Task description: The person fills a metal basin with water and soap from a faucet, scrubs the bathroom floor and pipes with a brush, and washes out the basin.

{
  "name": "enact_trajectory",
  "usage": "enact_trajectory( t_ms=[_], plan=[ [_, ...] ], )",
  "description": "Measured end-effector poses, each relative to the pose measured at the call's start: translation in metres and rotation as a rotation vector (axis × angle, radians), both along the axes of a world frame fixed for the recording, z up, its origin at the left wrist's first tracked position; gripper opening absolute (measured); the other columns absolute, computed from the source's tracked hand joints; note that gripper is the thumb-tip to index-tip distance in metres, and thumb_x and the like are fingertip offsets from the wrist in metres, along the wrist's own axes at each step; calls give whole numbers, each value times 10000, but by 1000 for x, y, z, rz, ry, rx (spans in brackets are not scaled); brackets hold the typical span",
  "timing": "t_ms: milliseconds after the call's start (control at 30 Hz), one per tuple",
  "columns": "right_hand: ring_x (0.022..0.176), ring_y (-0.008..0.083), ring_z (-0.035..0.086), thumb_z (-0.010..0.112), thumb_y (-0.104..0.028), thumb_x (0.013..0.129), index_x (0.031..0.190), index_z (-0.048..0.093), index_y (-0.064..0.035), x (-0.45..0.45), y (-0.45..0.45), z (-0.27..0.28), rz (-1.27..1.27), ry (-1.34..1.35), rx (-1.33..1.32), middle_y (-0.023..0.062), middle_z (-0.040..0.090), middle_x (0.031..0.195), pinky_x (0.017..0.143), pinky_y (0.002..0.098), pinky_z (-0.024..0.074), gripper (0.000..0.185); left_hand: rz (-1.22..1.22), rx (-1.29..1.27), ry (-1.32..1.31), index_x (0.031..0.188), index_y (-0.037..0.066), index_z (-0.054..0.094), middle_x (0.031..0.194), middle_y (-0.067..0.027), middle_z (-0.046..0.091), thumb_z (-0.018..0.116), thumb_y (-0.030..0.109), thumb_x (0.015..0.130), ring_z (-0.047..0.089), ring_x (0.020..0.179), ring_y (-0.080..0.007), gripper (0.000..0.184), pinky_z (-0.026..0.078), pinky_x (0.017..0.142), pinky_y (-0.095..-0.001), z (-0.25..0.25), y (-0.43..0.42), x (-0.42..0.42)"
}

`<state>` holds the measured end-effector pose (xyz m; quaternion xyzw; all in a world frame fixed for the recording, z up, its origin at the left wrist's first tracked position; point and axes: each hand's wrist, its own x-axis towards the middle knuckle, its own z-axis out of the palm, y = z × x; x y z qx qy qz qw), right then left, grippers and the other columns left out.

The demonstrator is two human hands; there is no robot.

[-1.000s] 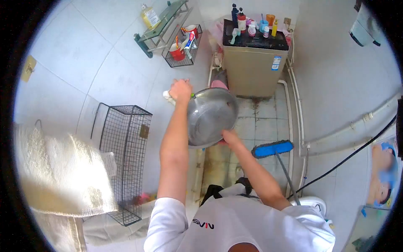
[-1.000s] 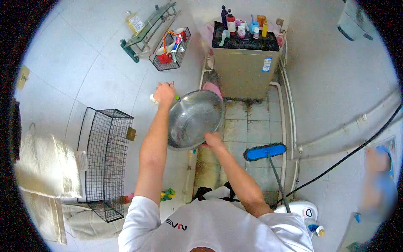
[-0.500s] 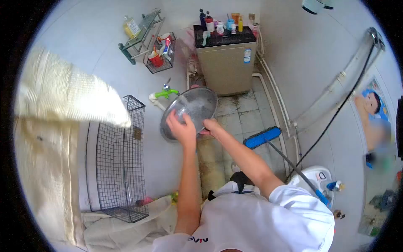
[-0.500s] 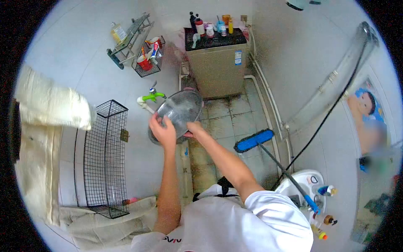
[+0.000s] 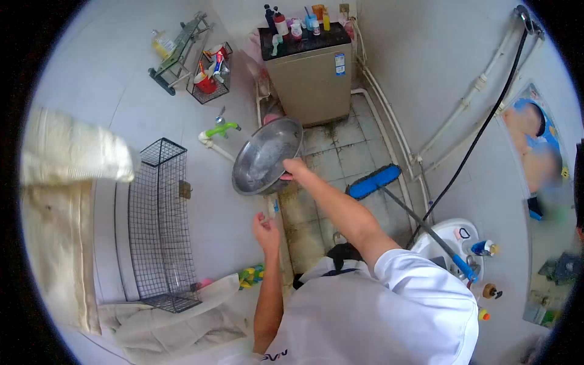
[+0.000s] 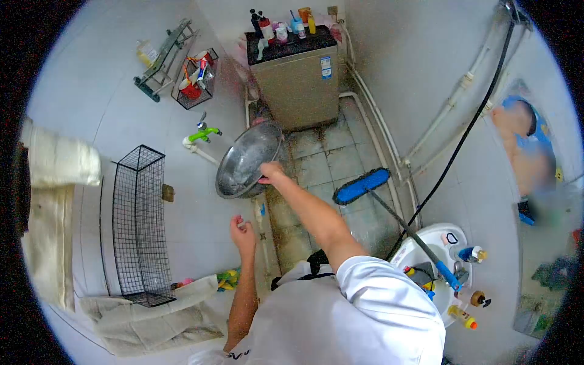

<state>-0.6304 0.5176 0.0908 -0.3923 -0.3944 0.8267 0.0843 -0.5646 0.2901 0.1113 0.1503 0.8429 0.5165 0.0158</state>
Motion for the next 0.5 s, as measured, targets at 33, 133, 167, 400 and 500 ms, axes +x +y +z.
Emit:
enact_trajectory(
  t_ms=[33, 133, 167, 400, 500],
  plan=[
    [698, 260, 603, 492, -79, 758, 950, 530, 36, -2, 3, -1, -3, -17, -25, 141, 582, 836, 539, 397, 547, 227, 1, -9, 1, 1077, -17, 466, 972, -130, 509, 540, 47, 756, 530, 753, -209, 336, 443, 668, -306, -7, -5, -2],
    [698, 267, 604, 481, -69, 751, 970, 520, 40, 0, 12, 1, -9, -39, -74, 149, 580, 851, 538, 408, 549, 248, 23, -100, -1, 1025, -11, 490, 856, -91, 534, 536, 45, 766, 519, 712, -145, 268, 441, 614, -252, -38, -19, -6],
    [700, 268, 606, 475, -65, 748, 980, 517, 40, 1, 14, 1, -12, -44, -90, 153, 580, 865, 539, 409, 550, 258, 2, -109, -15, 1011, -11, 492, 839, -88, 535, 537, 50, 770, 523, 690, -146, 253, 441, 603, -250, -58, -26, -8],
    [704, 265, 610, 484, -72, 759, 1006, 514, 33, -2, 23, -5, 86, -77, -41, 142, 586, 880, 545, 378, 554, 270, 80, -206, -250, 998, -15, 518, 849, -127, 556, 560, 102, 757, 562, 743, -212, 271, 464, 660, -308, -79, -46, 20],
    [728, 267, 607, 494, -83, 767, 1030, 505, 23, -12, 26, -16, 100, -119, -64, 134, 585, 873, 562, 386, 556, 285, 54, -237, -234, 991, -14, 528, 808, -118, 572, 558, 124, 767, 578, 715, -204, 265, 471, 630, -308, -86, -54, 26]
  ],
)
